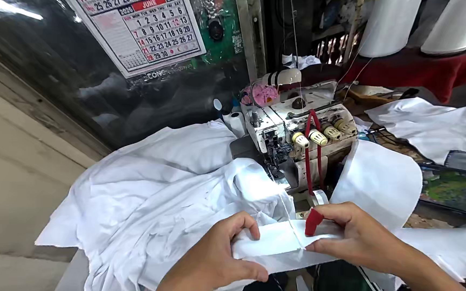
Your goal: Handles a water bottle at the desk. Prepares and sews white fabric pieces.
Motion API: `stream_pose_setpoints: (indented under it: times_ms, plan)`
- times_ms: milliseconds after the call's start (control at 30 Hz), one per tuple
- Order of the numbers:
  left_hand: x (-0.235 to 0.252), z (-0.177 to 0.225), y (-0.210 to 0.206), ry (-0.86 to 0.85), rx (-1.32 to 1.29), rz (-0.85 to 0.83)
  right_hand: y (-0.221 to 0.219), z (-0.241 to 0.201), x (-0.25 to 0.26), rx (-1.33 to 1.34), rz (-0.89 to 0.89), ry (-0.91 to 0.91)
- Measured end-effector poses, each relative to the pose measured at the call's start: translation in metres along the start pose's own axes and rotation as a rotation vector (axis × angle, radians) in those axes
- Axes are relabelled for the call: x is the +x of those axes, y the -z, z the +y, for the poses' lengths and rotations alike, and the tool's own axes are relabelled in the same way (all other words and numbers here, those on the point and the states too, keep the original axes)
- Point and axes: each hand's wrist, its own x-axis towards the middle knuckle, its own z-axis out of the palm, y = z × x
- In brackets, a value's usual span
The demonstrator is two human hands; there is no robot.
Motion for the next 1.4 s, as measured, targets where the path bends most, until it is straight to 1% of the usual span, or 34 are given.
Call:
stream_pose_setpoints:
  times_ms: [100, 233, 300, 400, 467, 533, 567, 600, 633, 700, 733, 767, 833, 900, 967, 1033, 1100, 1133, 1233, 1400]
  plan:
    - [0.001, -0.011, -0.011, -0.059, 0.057, 0.204, -0.008, 0.004, -0.002, 0.051, 0.096, 0.014]
    - [0.0, -0.018, -0.022, -0.122, 0.082, 0.366, -0.015, 0.01, -0.002, 0.082, 0.216, 0.024]
    - [0.0, -0.016, -0.027, -0.098, 0.152, 0.435, -0.019, 0.009, -0.001, 0.09, 0.251, 0.002]
    - [-0.002, -0.011, -0.025, 0.006, 0.393, 0.493, -0.017, 0.0, -0.001, 0.107, 0.246, -0.115]
    - [-0.003, -0.01, -0.018, 0.021, 0.465, 0.483, -0.012, -0.01, -0.001, 0.128, 0.166, -0.215]
    - [-0.004, -0.005, -0.012, 0.006, 0.436, 0.412, -0.009, -0.015, -0.003, 0.107, 0.062, -0.307]
    - [-0.004, -0.003, -0.009, -0.007, 0.406, 0.362, -0.01, -0.015, -0.005, 0.107, 0.046, -0.333]
    - [-0.002, -0.001, -0.006, -0.019, 0.392, 0.314, -0.014, -0.014, -0.006, 0.117, 0.082, -0.335]
    - [0.001, 0.0, -0.001, -0.028, 0.406, 0.27, -0.021, -0.013, -0.007, 0.116, 0.171, -0.317]
    - [0.011, 0.005, 0.014, -0.055, 0.467, 0.231, -0.041, -0.012, -0.006, 0.047, 0.413, -0.259]
    - [0.017, 0.011, 0.022, -0.075, 0.49, 0.248, -0.052, -0.014, -0.002, -0.011, 0.49, -0.233]
    - [0.024, 0.021, 0.029, -0.097, 0.513, 0.28, -0.062, -0.014, 0.004, -0.064, 0.529, -0.227]
    - [0.043, 0.039, 0.039, -0.159, 0.581, 0.347, -0.077, -0.007, 0.017, -0.136, 0.555, -0.261]
    - [0.061, 0.046, 0.044, -0.201, 0.678, 0.358, -0.082, 0.002, 0.021, -0.207, 0.604, -0.274]
    - [0.073, 0.038, 0.044, -0.248, 0.677, 0.363, -0.077, 0.007, 0.015, -0.234, 0.671, -0.232]
    - [0.082, 0.017, 0.034, -0.324, 0.629, 0.406, -0.073, 0.009, 0.008, -0.215, 0.704, -0.186]
    - [0.091, -0.004, 0.025, -0.388, 0.663, 0.491, -0.074, 0.013, 0.005, -0.195, 0.688, -0.163]
    - [0.093, -0.007, 0.024, -0.39, 0.69, 0.522, -0.075, 0.015, 0.005, -0.187, 0.672, -0.159]
    - [0.093, 0.003, 0.029, -0.312, 0.782, 0.505, -0.072, 0.012, 0.007, -0.178, 0.643, -0.159]
    - [0.095, 0.011, 0.031, -0.294, 0.851, 0.517, -0.07, 0.009, 0.012, -0.141, 0.589, -0.2]
